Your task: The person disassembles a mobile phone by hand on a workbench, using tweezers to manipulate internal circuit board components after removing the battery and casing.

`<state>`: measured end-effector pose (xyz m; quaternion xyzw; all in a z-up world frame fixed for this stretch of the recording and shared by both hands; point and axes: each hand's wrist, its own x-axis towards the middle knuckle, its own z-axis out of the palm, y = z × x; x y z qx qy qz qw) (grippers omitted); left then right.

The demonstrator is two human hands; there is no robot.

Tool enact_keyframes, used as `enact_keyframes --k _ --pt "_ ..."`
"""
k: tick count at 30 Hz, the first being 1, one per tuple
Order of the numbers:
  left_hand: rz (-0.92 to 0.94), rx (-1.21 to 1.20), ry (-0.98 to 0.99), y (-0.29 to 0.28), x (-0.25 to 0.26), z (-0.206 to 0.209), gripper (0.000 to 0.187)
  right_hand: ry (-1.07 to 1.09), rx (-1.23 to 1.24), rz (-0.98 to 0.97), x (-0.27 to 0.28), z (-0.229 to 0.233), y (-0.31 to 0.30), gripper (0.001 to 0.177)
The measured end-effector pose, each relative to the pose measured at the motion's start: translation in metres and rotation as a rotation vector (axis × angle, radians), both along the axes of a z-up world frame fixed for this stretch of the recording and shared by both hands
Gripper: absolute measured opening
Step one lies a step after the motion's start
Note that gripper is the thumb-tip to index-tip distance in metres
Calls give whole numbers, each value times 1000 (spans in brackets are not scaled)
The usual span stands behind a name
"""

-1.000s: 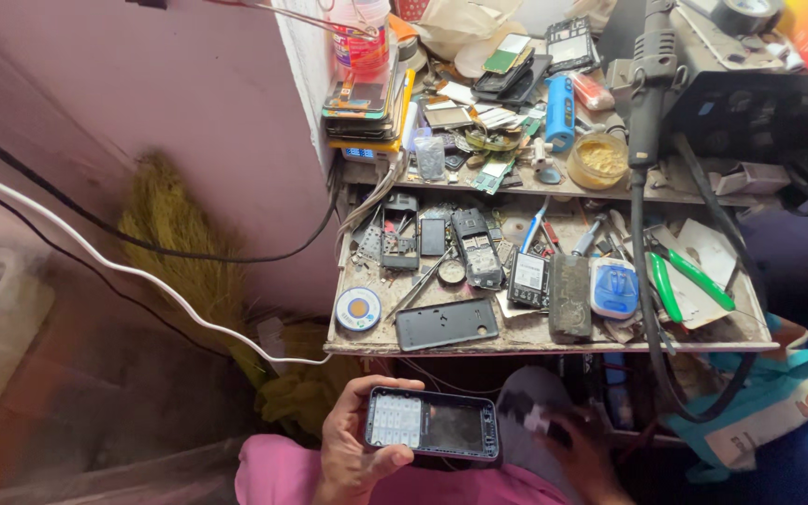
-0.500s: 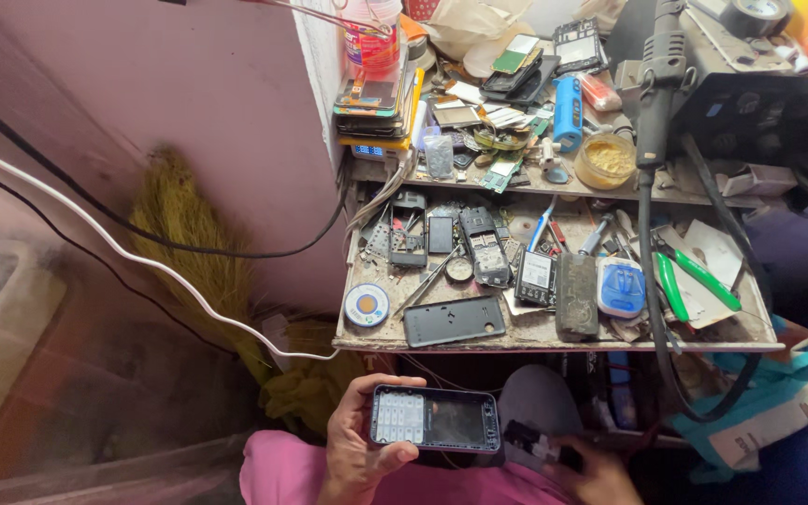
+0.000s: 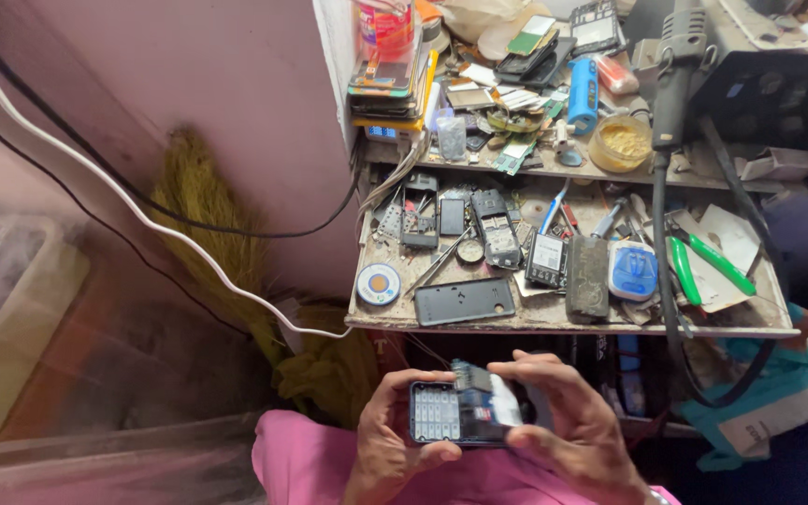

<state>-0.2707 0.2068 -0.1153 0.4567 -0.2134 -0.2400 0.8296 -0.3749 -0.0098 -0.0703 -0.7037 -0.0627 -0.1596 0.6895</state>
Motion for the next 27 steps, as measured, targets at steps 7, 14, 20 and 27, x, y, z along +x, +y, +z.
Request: enact_keyframes --k 7,14,20,27 --pt "1 -67 33 8 -2 -7 78 -106 -364 -55 13 13 19 66" --pt "-4 -43 52 14 1 2 78 10 -357 34 13 20 18 65" --pt "4 6 35 17 -2 9 78 86 -372 37 14 25 20 57" --pt "-6 21 8 20 -3 18 78 -52 -614 67 14 23 14 45"
